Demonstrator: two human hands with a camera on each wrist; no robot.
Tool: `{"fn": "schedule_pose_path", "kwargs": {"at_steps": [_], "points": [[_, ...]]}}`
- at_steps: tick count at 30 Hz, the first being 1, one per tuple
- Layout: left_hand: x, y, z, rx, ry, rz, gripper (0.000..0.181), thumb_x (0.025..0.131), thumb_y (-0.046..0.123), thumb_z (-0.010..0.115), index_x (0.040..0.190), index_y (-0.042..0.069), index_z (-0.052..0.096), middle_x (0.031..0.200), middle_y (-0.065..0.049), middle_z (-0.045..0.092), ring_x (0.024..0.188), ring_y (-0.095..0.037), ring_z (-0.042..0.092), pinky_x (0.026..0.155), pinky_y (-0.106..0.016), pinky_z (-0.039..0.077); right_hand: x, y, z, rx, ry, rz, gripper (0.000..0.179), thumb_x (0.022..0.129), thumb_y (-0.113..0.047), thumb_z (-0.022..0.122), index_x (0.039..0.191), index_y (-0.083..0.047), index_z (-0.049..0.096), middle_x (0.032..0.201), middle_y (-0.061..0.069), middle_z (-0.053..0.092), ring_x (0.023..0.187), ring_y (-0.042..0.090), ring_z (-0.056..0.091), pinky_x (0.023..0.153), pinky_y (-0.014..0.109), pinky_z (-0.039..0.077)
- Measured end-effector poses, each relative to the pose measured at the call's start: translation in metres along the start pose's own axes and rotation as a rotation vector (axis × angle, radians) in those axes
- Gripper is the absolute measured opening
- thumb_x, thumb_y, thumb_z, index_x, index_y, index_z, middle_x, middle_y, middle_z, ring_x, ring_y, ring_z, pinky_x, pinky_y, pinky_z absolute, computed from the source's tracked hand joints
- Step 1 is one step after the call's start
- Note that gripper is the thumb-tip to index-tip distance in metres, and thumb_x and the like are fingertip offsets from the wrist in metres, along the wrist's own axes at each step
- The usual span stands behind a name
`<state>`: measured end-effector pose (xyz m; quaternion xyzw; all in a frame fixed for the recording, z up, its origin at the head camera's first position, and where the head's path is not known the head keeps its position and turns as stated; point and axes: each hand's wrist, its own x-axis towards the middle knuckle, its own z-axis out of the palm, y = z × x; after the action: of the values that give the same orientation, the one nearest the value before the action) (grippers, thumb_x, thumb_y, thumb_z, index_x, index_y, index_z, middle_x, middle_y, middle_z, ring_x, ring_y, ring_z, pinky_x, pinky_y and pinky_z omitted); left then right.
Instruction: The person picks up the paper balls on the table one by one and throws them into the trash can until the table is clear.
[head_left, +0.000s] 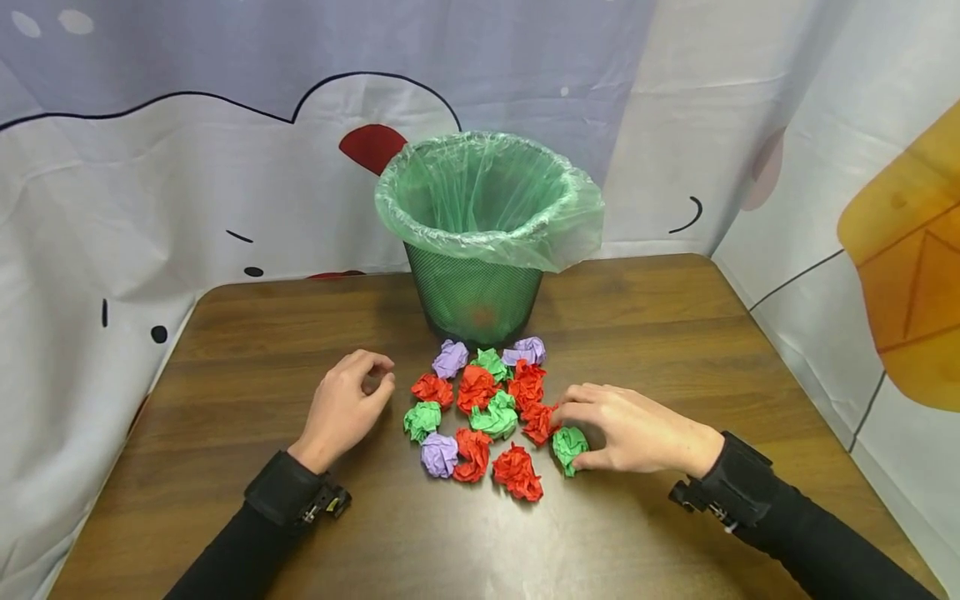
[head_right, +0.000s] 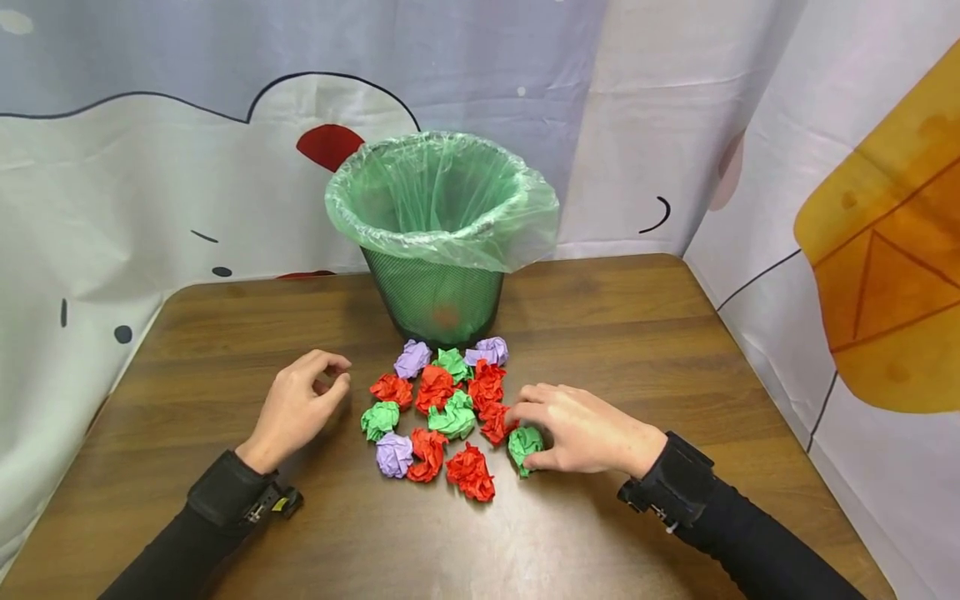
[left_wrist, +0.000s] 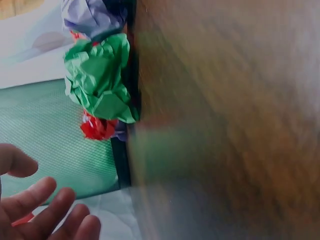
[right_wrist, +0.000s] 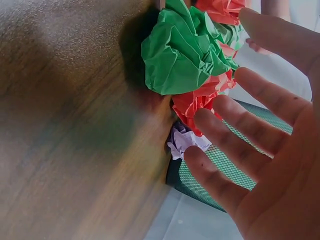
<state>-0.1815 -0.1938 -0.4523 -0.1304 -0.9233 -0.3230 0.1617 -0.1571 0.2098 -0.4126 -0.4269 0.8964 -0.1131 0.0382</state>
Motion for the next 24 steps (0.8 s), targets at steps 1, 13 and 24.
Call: {"fn": "schedule_pose_path", "kwargs": {"at_steps": [1, 13, 24], "points": [[-0.001, 0.001, 0.0, 0.005, -0.022, -0.001, 0.019, 0.093, 0.021, 0.064, 0.108, 0.012, 0.071, 0.103, -0.002, 0.067, 0.088, -0.024, 0.065, 0.076, -0.041, 0.052, 0.0, 0.0, 0.001, 0.003, 0.005, -0.001, 0.051, 0.08, -0.048, 0.081, 0.124, -0.028, 0.066, 0.123, -0.012, 0.058, 0.113, 0.011, 0.059, 0.095, 0.04, 0.052], [-0.021, 0.016, 0.0, 0.044, -0.21, 0.067, 0.031, 0.091, 0.03, 0.069, 0.118, 0.016, 0.068, 0.112, 0.0, 0.067, 0.096, -0.018, 0.066, 0.077, -0.04, 0.053, 0.0, 0.004, 0.004, 0.047, 0.016, 0.001, 0.051, 0.081, -0.049, 0.08, 0.126, -0.029, 0.065, 0.126, -0.014, 0.058, 0.116, 0.01, 0.059, 0.097, 0.04, 0.052], [-0.031, 0.02, 0.008, 0.103, -0.321, 0.074, 0.045, 0.087, 0.037, 0.072, 0.129, 0.022, 0.064, 0.122, 0.004, 0.06, 0.101, -0.015, 0.064, 0.078, -0.042, 0.054, 0.0, 0.004, 0.008, 0.06, 0.026, 0.005, 0.049, 0.082, -0.049, 0.079, 0.125, -0.031, 0.065, 0.128, -0.014, 0.058, 0.119, 0.01, 0.058, 0.097, 0.041, 0.052]]}}
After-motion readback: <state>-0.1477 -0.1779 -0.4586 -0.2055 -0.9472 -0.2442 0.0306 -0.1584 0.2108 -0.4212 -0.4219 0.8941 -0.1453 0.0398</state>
